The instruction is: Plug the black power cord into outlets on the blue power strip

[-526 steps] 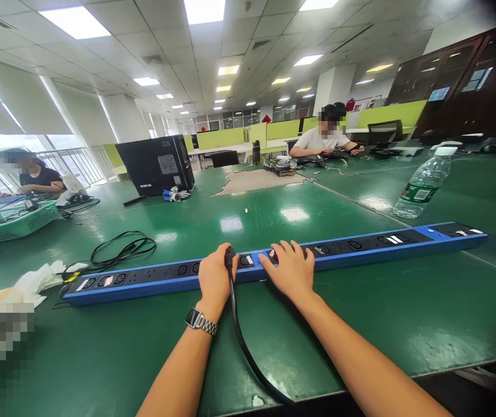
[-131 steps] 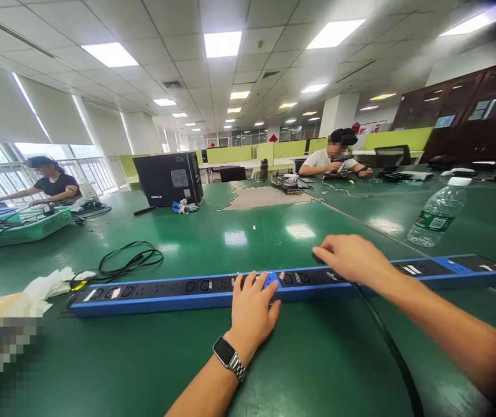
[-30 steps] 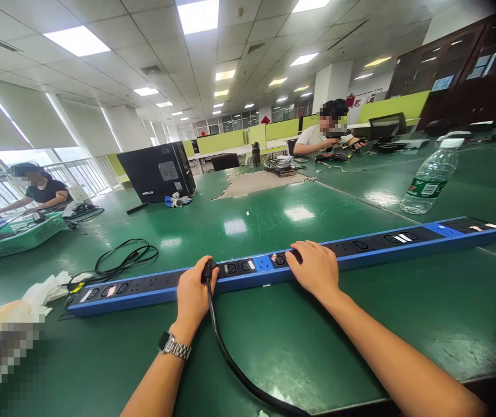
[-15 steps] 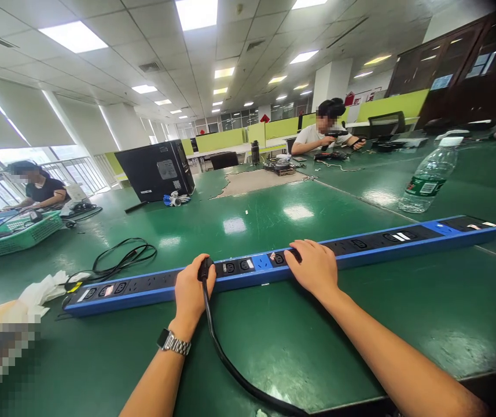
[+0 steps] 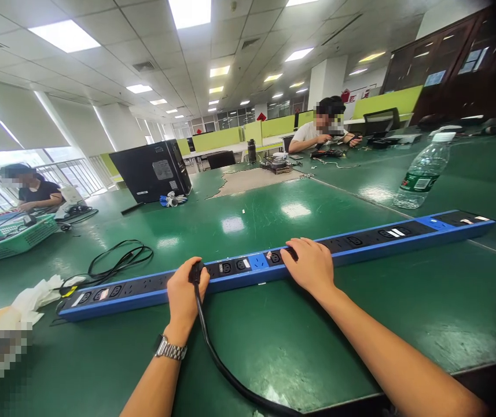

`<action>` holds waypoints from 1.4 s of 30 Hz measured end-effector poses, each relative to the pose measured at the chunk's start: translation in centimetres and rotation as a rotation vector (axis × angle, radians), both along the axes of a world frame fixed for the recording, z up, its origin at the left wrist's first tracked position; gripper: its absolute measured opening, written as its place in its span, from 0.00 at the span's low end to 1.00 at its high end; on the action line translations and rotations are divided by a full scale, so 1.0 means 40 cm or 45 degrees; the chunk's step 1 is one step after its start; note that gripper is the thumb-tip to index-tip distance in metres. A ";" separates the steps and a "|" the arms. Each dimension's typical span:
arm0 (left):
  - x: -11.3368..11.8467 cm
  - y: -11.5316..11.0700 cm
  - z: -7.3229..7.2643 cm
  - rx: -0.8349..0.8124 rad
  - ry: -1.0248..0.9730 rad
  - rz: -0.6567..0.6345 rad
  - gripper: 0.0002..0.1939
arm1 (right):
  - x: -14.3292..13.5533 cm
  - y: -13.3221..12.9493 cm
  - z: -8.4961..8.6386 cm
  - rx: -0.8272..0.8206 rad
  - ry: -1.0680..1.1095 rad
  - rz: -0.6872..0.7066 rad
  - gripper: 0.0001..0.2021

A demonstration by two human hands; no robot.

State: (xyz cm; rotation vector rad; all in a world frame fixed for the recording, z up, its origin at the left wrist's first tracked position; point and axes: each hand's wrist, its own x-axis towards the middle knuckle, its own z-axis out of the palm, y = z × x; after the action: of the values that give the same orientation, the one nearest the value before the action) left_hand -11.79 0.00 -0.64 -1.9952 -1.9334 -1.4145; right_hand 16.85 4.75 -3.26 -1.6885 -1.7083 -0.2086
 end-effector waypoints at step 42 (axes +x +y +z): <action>0.006 0.007 0.003 0.017 -0.009 -0.093 0.15 | -0.002 -0.001 0.000 0.012 -0.007 -0.017 0.16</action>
State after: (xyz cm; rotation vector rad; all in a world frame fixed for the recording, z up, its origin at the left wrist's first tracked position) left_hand -11.56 0.30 -0.53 -2.0783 -1.8669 -1.4480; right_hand 16.76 4.71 -3.28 -1.6944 -1.6980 -0.2267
